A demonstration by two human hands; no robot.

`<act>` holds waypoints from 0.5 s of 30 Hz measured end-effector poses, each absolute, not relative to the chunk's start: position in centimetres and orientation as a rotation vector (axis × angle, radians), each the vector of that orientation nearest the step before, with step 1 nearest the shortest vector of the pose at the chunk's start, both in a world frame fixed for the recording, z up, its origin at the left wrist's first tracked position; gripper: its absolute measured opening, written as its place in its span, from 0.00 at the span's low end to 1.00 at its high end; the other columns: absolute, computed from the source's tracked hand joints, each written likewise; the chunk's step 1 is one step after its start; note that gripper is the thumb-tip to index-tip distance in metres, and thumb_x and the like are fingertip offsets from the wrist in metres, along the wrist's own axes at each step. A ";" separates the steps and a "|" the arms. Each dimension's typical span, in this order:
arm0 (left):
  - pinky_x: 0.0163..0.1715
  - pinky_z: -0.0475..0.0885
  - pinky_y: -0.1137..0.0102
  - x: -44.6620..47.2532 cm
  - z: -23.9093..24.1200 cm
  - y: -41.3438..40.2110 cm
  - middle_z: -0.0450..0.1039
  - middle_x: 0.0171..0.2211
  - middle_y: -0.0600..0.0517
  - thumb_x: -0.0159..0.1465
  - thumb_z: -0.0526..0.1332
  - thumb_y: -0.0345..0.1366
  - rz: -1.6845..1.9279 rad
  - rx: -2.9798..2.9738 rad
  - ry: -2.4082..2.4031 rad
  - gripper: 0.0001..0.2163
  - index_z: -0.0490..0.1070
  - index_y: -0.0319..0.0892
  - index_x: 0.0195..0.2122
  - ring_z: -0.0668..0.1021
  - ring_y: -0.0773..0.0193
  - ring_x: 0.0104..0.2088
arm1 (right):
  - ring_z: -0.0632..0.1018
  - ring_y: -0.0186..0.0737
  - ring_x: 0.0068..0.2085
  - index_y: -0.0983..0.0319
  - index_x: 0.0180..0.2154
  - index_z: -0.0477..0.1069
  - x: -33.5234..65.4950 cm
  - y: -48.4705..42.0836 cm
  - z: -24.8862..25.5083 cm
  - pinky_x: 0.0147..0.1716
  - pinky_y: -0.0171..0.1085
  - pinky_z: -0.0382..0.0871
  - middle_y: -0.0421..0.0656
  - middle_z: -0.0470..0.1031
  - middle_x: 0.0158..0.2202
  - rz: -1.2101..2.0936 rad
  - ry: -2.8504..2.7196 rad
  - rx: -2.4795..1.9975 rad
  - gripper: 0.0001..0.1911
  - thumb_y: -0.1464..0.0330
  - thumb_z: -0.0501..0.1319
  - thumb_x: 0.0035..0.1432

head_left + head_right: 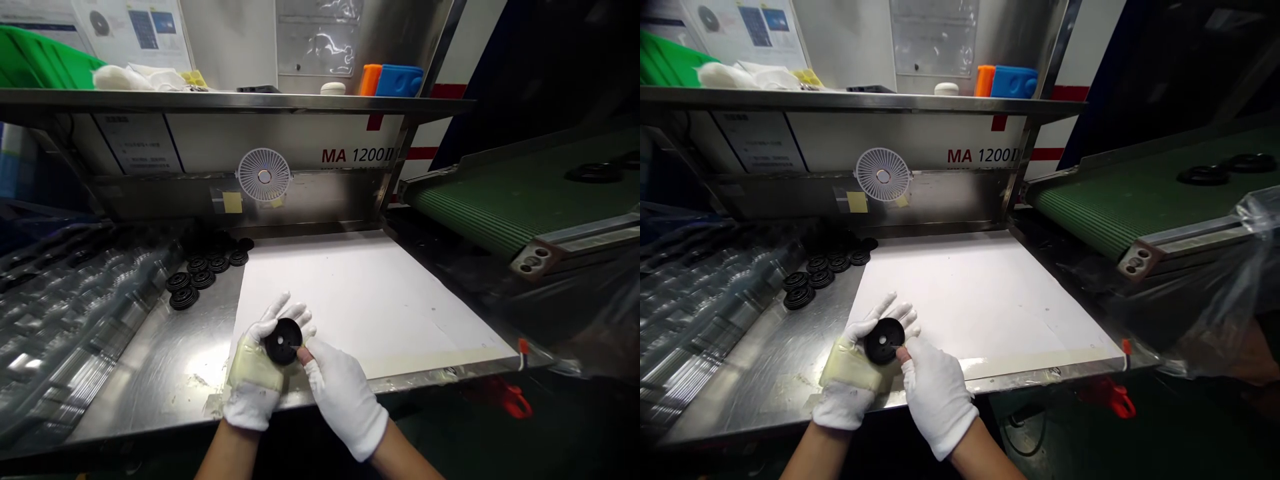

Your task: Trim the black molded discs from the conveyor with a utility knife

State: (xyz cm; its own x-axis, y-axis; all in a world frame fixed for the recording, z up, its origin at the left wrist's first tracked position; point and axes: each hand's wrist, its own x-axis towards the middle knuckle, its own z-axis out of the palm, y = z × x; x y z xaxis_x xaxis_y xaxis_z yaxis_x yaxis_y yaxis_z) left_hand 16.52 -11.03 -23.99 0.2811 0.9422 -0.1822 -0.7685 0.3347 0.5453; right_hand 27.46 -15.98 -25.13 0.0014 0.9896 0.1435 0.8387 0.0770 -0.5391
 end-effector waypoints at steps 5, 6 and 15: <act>0.33 0.71 0.66 16.4 -23.9 -10.9 0.69 0.28 0.50 0.54 0.57 0.31 1.272 0.335 0.499 0.14 0.70 0.38 0.42 0.73 0.63 0.29 | 0.70 0.35 0.27 0.59 0.31 0.63 28.0 -15.7 -24.8 0.25 0.33 0.53 0.39 0.71 0.26 0.351 -1.879 -1.784 0.16 0.63 0.42 0.65; 0.32 0.71 0.67 16.7 -23.9 -10.9 0.69 0.27 0.50 0.55 0.57 0.31 1.309 0.361 0.511 0.12 0.71 0.38 0.40 0.73 0.64 0.29 | 0.70 0.35 0.26 0.59 0.31 0.63 28.0 -15.7 -24.8 0.25 0.33 0.52 0.38 0.71 0.26 0.315 -1.879 -1.801 0.16 0.63 0.42 0.65; 0.30 0.70 0.72 17.6 -24.2 -10.4 0.67 0.26 0.54 0.54 0.60 0.31 1.420 0.331 0.496 0.07 0.71 0.40 0.35 0.72 0.69 0.27 | 0.72 0.36 0.27 0.56 0.33 0.63 26.5 -16.6 -25.4 0.25 0.35 0.49 0.36 0.72 0.27 0.235 -1.889 -1.860 0.14 0.63 0.43 0.65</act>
State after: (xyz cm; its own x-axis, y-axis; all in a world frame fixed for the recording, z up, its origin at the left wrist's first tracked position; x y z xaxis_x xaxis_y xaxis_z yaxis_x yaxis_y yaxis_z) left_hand 17.65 -10.43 -24.21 0.0750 0.9887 -0.1300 -0.8547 0.1309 0.5024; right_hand 26.46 -16.63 -25.40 0.0348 0.9767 0.2118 0.8951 0.0638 -0.4413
